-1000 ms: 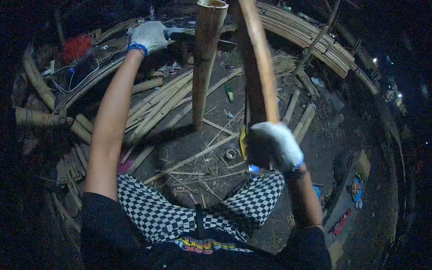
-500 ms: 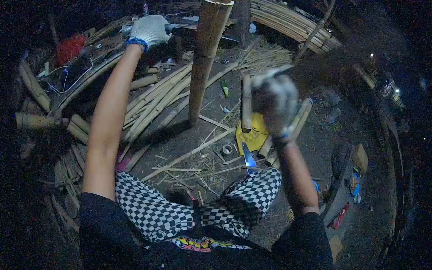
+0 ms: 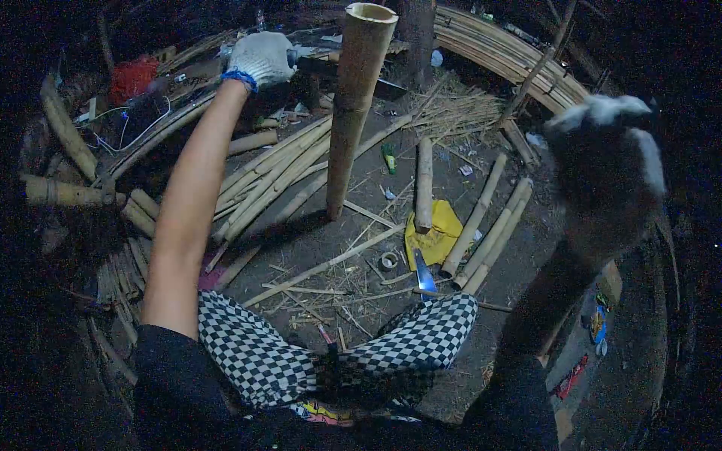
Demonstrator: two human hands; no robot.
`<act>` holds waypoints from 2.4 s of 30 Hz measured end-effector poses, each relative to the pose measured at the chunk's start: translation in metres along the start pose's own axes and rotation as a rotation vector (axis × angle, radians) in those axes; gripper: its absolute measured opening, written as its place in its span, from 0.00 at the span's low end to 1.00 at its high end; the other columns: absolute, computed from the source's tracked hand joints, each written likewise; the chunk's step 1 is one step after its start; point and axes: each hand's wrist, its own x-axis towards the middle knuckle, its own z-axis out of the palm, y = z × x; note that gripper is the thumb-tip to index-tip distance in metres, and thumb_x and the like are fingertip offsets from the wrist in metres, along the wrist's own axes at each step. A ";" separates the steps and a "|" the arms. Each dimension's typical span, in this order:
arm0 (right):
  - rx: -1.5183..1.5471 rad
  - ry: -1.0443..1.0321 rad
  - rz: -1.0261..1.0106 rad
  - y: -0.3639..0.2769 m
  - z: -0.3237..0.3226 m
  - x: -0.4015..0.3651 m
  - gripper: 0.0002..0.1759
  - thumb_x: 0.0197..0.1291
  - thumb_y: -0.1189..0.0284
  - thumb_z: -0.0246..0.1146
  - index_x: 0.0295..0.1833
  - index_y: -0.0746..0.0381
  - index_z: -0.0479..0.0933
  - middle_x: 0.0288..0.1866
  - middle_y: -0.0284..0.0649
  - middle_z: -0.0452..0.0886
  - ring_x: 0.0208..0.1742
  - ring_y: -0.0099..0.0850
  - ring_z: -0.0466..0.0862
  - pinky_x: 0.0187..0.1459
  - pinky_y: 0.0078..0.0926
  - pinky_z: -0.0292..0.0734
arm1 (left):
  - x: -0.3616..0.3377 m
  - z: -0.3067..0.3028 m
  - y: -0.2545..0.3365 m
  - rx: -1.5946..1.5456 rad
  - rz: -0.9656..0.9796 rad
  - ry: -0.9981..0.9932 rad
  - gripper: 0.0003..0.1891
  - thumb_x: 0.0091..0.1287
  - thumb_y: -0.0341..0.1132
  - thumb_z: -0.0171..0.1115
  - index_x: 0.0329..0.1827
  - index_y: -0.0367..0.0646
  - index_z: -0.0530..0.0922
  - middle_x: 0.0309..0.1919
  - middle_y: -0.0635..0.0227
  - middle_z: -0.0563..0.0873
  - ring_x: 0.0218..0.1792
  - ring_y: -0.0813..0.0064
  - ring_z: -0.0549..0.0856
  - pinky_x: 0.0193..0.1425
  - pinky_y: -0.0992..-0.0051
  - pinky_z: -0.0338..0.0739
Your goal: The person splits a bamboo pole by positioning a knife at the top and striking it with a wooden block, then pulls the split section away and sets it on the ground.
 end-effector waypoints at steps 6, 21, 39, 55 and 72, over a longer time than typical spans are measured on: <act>-0.377 -0.337 -0.668 0.039 -0.027 0.015 0.18 0.64 0.63 0.58 0.56 0.59 0.72 0.51 0.48 0.78 0.51 0.39 0.79 0.58 0.43 0.73 | 0.010 0.007 0.005 0.006 0.009 0.020 0.16 0.48 0.46 0.66 0.34 0.45 0.86 0.36 0.55 0.88 0.39 0.56 0.87 0.45 0.59 0.83; -0.354 0.111 0.356 0.083 0.024 -0.060 0.23 0.56 0.71 0.68 0.55 0.67 0.71 0.39 0.40 0.82 0.38 0.30 0.85 0.39 0.29 0.84 | 0.026 0.002 0.009 0.020 -0.092 -0.050 0.21 0.51 0.49 0.69 0.37 0.41 0.87 0.38 0.51 0.88 0.42 0.55 0.88 0.47 0.58 0.83; -0.838 -0.125 0.730 0.176 -0.006 -0.009 0.25 0.62 0.63 0.64 0.60 0.64 0.70 0.45 0.39 0.80 0.41 0.29 0.78 0.46 0.29 0.76 | 0.031 -0.015 0.040 -0.085 -0.038 -0.266 0.30 0.39 0.52 0.76 0.44 0.42 0.87 0.46 0.54 0.87 0.46 0.55 0.88 0.50 0.59 0.83; -0.476 -0.113 -0.588 0.083 0.063 0.017 0.33 0.61 0.74 0.61 0.73 0.58 0.61 0.62 0.50 0.76 0.61 0.40 0.78 0.53 0.36 0.82 | 0.036 0.001 0.016 -0.148 0.055 -0.322 0.29 0.44 0.54 0.72 0.43 0.41 0.86 0.44 0.51 0.87 0.46 0.55 0.87 0.52 0.60 0.81; -1.197 -0.228 0.243 0.196 0.005 -0.017 0.45 0.62 0.70 0.59 0.80 0.47 0.42 0.65 0.61 0.72 0.63 0.57 0.75 0.64 0.43 0.71 | 0.014 0.017 0.021 -0.158 0.059 -0.374 0.42 0.39 0.58 0.76 0.56 0.40 0.80 0.51 0.49 0.84 0.52 0.51 0.84 0.56 0.58 0.79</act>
